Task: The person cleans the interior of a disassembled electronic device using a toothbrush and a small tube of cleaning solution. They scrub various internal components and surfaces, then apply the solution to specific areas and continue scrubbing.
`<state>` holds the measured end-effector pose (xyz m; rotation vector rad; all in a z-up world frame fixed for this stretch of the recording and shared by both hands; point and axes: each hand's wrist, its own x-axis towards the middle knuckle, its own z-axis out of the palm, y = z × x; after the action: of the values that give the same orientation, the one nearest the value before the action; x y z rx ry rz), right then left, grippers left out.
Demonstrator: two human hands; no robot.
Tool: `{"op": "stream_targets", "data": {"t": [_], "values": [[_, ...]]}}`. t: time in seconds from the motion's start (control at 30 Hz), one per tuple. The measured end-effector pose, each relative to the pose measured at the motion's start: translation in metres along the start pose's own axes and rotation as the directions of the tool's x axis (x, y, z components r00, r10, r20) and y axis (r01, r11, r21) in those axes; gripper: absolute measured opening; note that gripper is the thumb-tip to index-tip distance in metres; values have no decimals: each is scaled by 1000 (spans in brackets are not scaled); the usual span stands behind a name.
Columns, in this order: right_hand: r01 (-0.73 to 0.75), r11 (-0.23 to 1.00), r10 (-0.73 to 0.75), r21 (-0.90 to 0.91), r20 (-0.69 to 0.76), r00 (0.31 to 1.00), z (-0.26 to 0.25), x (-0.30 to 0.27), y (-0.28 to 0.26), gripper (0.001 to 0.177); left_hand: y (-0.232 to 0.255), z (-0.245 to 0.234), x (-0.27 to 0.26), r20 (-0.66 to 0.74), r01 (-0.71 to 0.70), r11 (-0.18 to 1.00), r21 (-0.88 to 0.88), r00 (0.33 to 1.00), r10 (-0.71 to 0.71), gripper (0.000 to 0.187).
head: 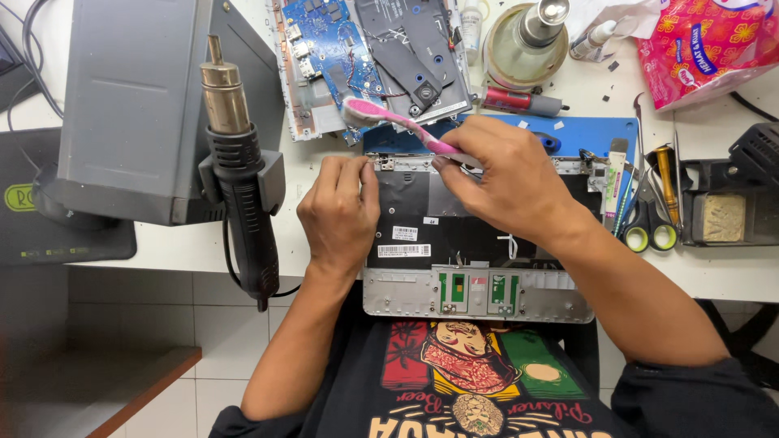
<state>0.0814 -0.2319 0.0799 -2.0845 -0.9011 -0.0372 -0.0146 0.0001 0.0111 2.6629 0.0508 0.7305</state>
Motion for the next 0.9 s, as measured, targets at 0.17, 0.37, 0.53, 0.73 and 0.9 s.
{"op": "stream_targets", "data": {"t": [0.17,0.37,0.53,0.73,0.9], "values": [[218,859,-277,-463,-62,959,5,11,-1,8,4,0,-4,-48,33,999,-19,998,-34,7],[245,845,-324,-475,-91,942,-5,17,5,7,11,-18,2,90,83,982,-169,994,-69,11],[293,879,-341,-376,-65,938,-8,29,21,6,19,-33,-28,333,198,980,-9,925,-184,23],[347,635,-494,-690,-17,869,-22,50,31,22,38,-35,-60,441,234,969,78,863,-244,26],[273,706,-473,-653,-148,869,-62,8,24,13,34,-30,-78,398,191,960,204,880,-260,25]]}}
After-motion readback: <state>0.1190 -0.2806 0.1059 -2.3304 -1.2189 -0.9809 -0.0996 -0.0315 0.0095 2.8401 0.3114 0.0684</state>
